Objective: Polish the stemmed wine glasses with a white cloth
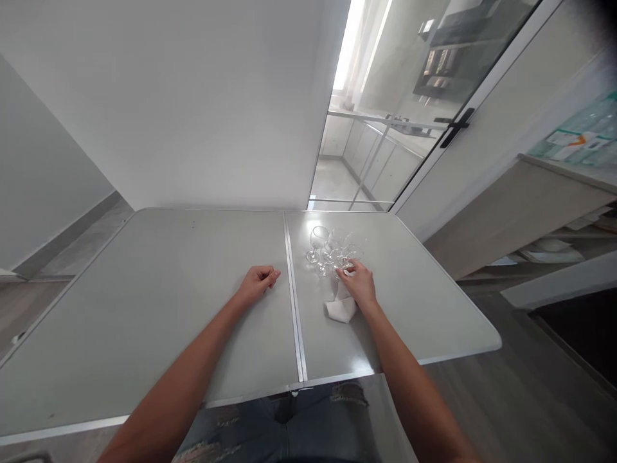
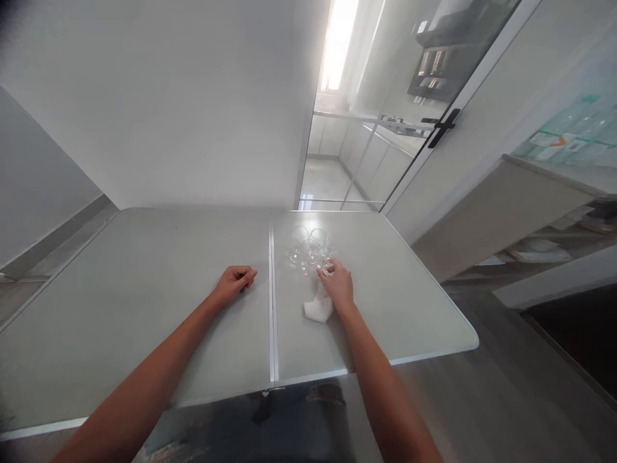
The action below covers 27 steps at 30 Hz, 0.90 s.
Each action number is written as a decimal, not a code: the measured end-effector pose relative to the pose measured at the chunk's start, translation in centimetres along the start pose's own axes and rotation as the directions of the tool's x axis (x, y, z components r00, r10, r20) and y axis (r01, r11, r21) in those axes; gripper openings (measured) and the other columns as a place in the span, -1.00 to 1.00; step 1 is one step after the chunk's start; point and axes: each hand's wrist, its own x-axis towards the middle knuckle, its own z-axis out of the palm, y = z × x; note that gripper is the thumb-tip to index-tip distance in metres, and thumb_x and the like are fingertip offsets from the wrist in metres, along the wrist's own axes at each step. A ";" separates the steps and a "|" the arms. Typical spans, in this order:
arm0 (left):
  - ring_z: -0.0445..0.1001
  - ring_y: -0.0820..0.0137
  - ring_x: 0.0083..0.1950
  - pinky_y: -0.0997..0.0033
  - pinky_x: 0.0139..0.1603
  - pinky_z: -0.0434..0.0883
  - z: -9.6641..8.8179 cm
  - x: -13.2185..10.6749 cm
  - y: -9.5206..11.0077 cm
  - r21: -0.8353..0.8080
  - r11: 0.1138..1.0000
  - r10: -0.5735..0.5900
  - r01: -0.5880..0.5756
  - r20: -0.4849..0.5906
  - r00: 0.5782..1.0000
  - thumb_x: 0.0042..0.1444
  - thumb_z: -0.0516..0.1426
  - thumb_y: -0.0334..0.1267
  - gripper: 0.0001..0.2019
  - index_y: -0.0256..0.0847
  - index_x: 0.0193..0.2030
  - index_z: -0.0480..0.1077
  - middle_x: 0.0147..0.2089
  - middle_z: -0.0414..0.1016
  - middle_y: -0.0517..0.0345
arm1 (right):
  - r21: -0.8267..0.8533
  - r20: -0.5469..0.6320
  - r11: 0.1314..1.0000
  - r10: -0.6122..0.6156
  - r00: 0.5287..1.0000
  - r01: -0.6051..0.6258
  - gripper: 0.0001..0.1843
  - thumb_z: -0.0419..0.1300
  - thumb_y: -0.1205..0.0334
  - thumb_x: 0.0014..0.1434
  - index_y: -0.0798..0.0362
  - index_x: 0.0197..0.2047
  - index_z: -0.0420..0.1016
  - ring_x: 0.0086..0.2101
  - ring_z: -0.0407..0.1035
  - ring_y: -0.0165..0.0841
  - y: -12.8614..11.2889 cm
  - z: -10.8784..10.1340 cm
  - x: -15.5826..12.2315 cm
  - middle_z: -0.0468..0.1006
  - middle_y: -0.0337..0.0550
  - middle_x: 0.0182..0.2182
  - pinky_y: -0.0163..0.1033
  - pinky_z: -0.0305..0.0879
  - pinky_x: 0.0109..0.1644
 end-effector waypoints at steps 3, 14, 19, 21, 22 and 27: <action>0.06 0.50 -0.52 0.42 -0.46 0.02 0.0 0.0 0.1 -0.019 1.000 0.001 -0.001 -0.002 1.000 0.26 0.13 0.09 -0.49 -0.22 -0.59 0.25 -0.57 0.15 0.25 | -0.033 -0.101 0.998 0.041 0.994 -0.045 -0.54 0.29 -0.12 0.11 0.00 -0.03 0.54 -0.29 0.49 -0.18 -0.8 -0.6 -2.0 0.64 -0.07 -0.28 -0.20 0.27 -0.22; 0.20 0.48 -0.46 0.45 -0.41 0.14 0.4 0.3 -1.2 -0.054 0.999 0.006 -0.001 0.087 0.996 0.22 0.18 0.11 -0.56 -0.24 -0.45 0.36 -0.51 0.29 0.25 | 0.368 0.562 0.792 -0.607 0.563 0.487 -0.84 0.22 0.18 0.22 0.02 -0.37 0.54 -0.49 0.26 -0.43 -11.1 6.5 -7.4 0.50 -0.31 -0.52 -0.33 0.09 -0.36; 0.26 0.44 -0.40 0.42 -0.33 0.21 0.3 0.6 -1.3 -0.064 0.998 0.011 -0.011 0.000 1.000 0.23 0.15 0.07 -0.60 -0.24 -0.42 0.36 -0.47 0.31 0.24 | 0.176 0.564 0.700 -0.648 0.512 0.692 -0.81 0.22 0.21 0.23 0.06 -0.34 0.64 -0.43 0.37 -0.33 -13.9 9.8 -5.6 0.63 -0.09 -0.40 -0.27 0.11 -0.34; 0.26 0.42 -0.38 0.41 -0.31 0.22 0.3 0.6 -1.1 -0.053 0.998 0.012 -0.013 -0.022 1.000 0.25 0.13 0.06 -0.60 -0.23 -0.43 0.34 -0.47 0.31 0.24 | 0.135 0.539 0.689 -0.654 0.531 0.712 -0.81 0.23 0.19 0.23 0.07 -0.30 0.67 -0.40 0.41 -0.28 -14.0 10.3 -5.4 0.66 -0.03 -0.36 -0.25 0.15 -0.31; 0.26 0.42 -0.37 0.41 -0.31 0.22 0.3 0.6 -1.1 -0.042 0.999 0.017 -0.018 -0.017 1.000 0.26 0.12 0.06 -0.60 -0.23 -0.43 0.34 -0.46 0.31 0.23 | 0.147 0.530 0.694 -0.657 0.536 0.705 -0.81 0.24 0.19 0.22 0.07 -0.30 0.68 -0.39 0.41 -0.28 -13.8 10.4 -5.3 0.66 -0.02 -0.36 -0.25 0.15 -0.31; 0.31 0.40 -0.30 0.39 -0.23 0.26 0.4 0.6 -0.8 0.014 0.998 0.062 -0.063 0.039 0.997 0.34 0.05 0.02 -0.63 -0.23 -0.33 0.38 -0.36 0.37 0.19 | 0.411 0.524 0.706 -0.701 0.484 0.577 -0.84 0.25 0.29 0.20 0.06 -0.38 0.66 -0.44 0.34 -0.40 -12.8 10.1 -4.3 0.60 -0.20 -0.48 -0.31 0.14 -0.32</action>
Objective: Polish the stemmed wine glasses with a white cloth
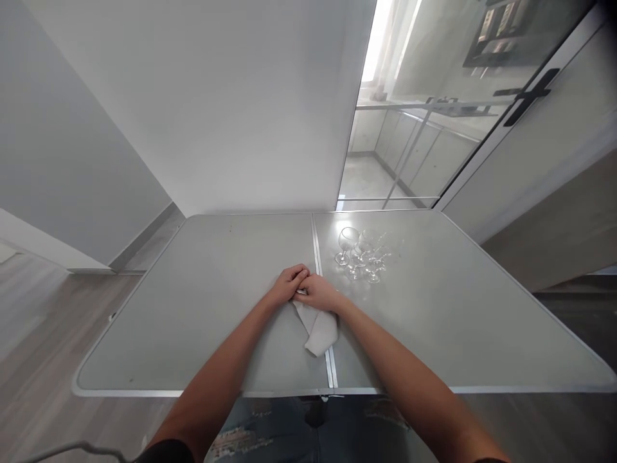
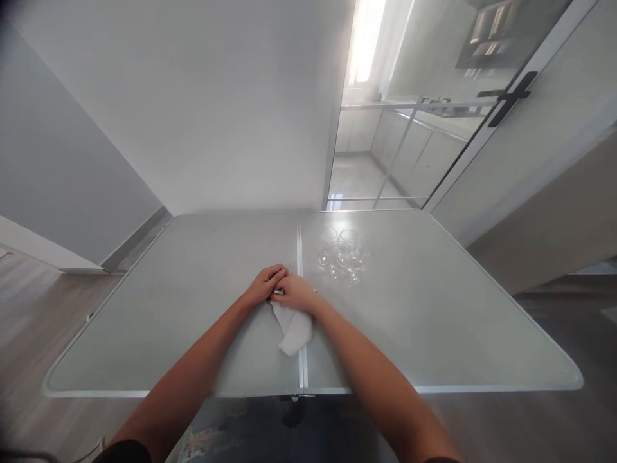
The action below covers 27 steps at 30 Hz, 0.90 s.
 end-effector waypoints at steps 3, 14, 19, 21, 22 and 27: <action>0.32 0.40 -0.28 0.40 -0.21 0.28 -0.1 0.0 0.1 0.000 1.000 -0.018 0.018 0.006 1.000 0.35 0.04 0.02 -0.64 -0.23 -0.29 0.40 -0.34 0.39 0.18 | 0.118 0.017 0.993 -0.017 1.000 0.014 -0.82 0.23 0.33 0.21 0.08 -0.40 0.64 -0.47 0.29 -0.44 0.4 -0.5 0.1 0.56 -0.25 -0.51 -0.34 0.11 -0.34; 0.36 0.37 -0.25 0.38 -0.18 0.31 -0.1 0.0 -0.2 -0.060 0.998 -0.031 0.030 -0.006 1.000 0.34 0.06 0.09 -0.62 -0.21 -0.19 0.45 -0.30 0.42 0.15 | 0.274 -0.062 0.962 0.015 0.998 0.003 -0.69 0.31 0.18 0.14 0.07 -0.58 0.44 -0.55 0.13 -0.46 0.8 0.1 0.4 0.31 -0.33 -0.66 -0.29 0.03 -0.40; 0.44 0.32 -0.20 0.37 -0.19 0.35 -0.2 -0.5 -0.1 -0.351 0.935 -0.060 0.049 -0.020 0.998 0.27 0.04 0.30 -0.36 -0.14 0.26 0.30 -0.11 0.52 0.04 | 0.805 -0.435 0.578 0.420 0.796 0.134 -0.64 0.18 -0.19 0.28 -0.06 -0.17 0.49 -0.56 0.19 -0.43 0.1 -1.4 0.3 0.33 -0.37 -0.59 -0.33 0.15 -0.45; 0.46 0.30 -0.23 0.37 -0.22 0.35 -0.2 -0.6 0.0 -0.384 0.921 -0.042 0.070 0.080 0.996 0.17 0.10 0.37 -0.25 -0.20 0.27 0.33 -0.11 0.55 -0.02 | 0.854 -0.456 0.480 0.510 0.729 0.200 -0.60 0.20 -0.25 0.26 -0.13 -0.06 0.44 -0.56 0.24 -0.41 -0.1 -2.1 0.2 0.39 -0.37 -0.56 -0.33 0.20 -0.46; 0.46 0.32 -0.27 0.38 -0.25 0.34 -0.3 -0.7 0.1 -0.386 0.918 -0.038 0.087 0.132 0.991 0.13 0.15 0.37 -0.22 -0.22 0.26 0.35 -0.13 0.56 -0.03 | 0.866 -0.449 0.453 0.517 0.729 0.212 -0.58 0.21 -0.27 0.25 -0.14 -0.04 0.41 -0.53 0.30 -0.40 -0.2 -2.3 0.2 0.46 -0.34 -0.51 -0.33 0.25 -0.44; 0.49 0.32 -0.33 0.42 -0.34 0.31 -0.5 -0.8 0.4 -0.452 0.878 -0.068 0.159 0.212 0.975 0.09 0.23 0.31 -0.23 -0.22 0.26 0.36 -0.22 0.57 -0.01 | 0.882 -0.410 0.433 0.515 0.753 0.185 -0.51 0.21 -0.33 0.22 -0.14 -0.02 0.37 -0.33 0.52 -0.28 0.0 -2.0 0.3 0.68 -0.16 -0.27 -0.23 0.43 -0.29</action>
